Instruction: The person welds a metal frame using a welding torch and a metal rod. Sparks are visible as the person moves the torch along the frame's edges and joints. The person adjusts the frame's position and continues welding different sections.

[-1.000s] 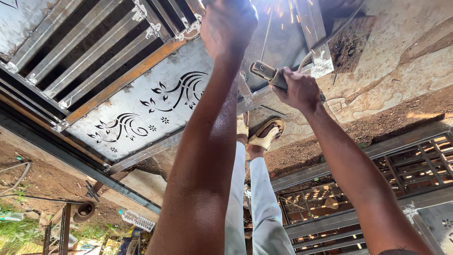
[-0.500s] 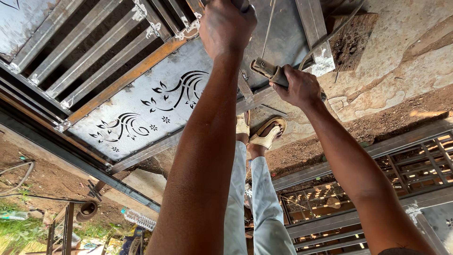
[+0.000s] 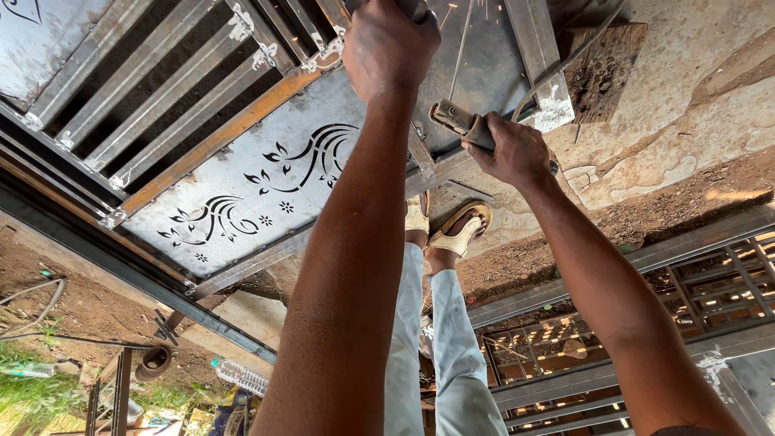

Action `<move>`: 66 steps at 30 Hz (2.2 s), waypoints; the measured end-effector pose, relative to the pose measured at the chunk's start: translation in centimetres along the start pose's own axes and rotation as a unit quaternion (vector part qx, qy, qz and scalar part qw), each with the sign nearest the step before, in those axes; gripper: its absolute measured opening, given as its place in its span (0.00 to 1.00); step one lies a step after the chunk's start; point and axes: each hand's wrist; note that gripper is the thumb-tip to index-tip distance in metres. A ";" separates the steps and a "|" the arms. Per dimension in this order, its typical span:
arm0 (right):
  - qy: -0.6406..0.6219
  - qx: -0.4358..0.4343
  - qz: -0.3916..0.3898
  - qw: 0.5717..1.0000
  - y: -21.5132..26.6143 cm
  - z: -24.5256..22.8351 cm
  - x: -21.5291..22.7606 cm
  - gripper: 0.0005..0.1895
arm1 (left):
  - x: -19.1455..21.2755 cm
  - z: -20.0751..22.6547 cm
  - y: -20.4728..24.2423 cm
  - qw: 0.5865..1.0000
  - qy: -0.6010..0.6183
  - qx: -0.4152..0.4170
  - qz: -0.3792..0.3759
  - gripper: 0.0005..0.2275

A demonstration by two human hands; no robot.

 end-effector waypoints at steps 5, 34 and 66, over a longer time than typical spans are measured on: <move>0.003 0.000 -0.009 1.000 -0.1 0.1 0.0 0.26 | -0.3 -0.2 -0.1 1.000 0.000 -0.006 0.017 0.08; -0.021 0.035 0.071 0.997 0.6 0.7 -0.3 0.28 | 1.6 1.3 0.9 0.995 -0.056 0.070 -0.043 0.10; 0.046 -0.041 -0.069 0.996 7.4 3.5 -2.1 0.30 | 0.5 -4.6 13.2 0.980 -0.024 0.149 -0.128 0.18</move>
Point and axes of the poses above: each hand's wrist, its own y-axis away from the middle knuckle, its own x-axis out of the back of the hand, z = x × y, and after that the axes turned 15 degrees about x, right-handed
